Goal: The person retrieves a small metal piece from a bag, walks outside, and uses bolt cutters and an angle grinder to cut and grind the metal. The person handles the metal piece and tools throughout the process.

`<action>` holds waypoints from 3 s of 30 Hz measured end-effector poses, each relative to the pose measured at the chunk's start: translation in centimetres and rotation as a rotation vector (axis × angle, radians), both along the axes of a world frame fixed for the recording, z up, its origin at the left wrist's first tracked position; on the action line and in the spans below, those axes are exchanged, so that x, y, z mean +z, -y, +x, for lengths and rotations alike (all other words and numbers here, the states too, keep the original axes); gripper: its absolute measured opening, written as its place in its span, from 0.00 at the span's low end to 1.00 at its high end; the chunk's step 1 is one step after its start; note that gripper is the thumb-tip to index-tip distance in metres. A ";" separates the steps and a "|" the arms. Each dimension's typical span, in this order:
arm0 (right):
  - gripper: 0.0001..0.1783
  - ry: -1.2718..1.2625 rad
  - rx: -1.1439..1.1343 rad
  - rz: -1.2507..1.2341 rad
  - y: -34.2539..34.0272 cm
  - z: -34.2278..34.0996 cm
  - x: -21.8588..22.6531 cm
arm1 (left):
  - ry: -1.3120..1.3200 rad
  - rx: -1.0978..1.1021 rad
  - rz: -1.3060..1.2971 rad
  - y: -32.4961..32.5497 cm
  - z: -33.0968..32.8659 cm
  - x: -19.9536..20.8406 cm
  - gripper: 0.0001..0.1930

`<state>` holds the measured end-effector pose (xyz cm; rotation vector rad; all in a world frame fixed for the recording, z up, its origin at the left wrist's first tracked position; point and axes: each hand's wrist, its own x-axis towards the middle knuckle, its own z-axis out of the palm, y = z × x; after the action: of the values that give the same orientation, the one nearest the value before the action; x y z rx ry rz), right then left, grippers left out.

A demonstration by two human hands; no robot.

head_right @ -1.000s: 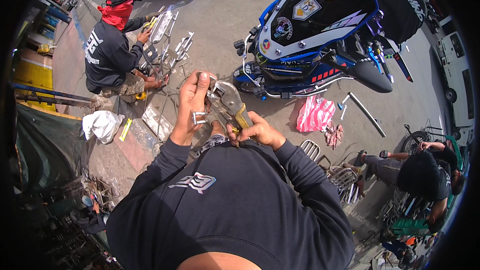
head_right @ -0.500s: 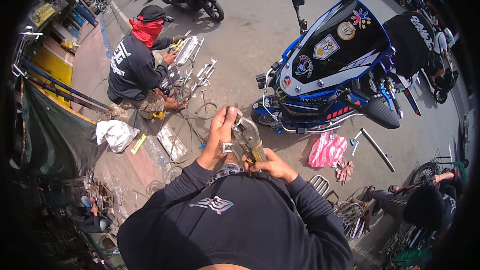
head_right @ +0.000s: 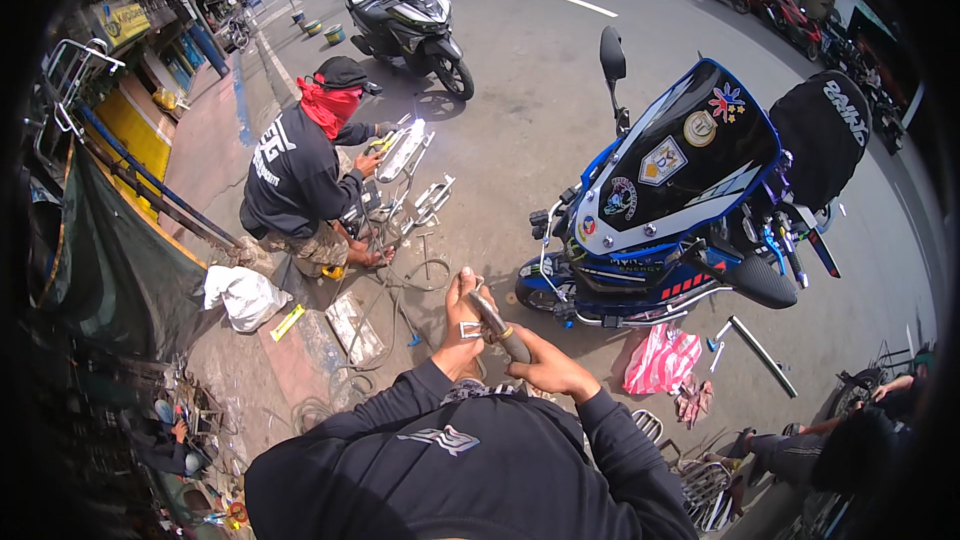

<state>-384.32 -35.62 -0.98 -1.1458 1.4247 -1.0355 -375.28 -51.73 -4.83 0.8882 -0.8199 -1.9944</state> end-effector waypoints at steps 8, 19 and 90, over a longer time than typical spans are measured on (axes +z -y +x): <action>0.22 -0.329 -0.218 -0.048 -1.6 1.3 0.9 | -0.183 0.230 0.553 5.0 2.3 -4.3 0.17; 0.32 0.347 -0.234 0.137 -1.7 0.4 -3.5 | -0.218 0.217 0.501 6.6 2.9 -4.0 0.20; 0.37 0.657 0.147 0.132 -2.0 -0.8 0.0 | 0.078 -0.182 -0.298 -1.8 2.1 4.0 0.20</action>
<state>-385.15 -33.61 -0.93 -0.7036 0.8568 -1.0643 -373.18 -49.97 -0.79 0.7425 -1.2439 -1.9311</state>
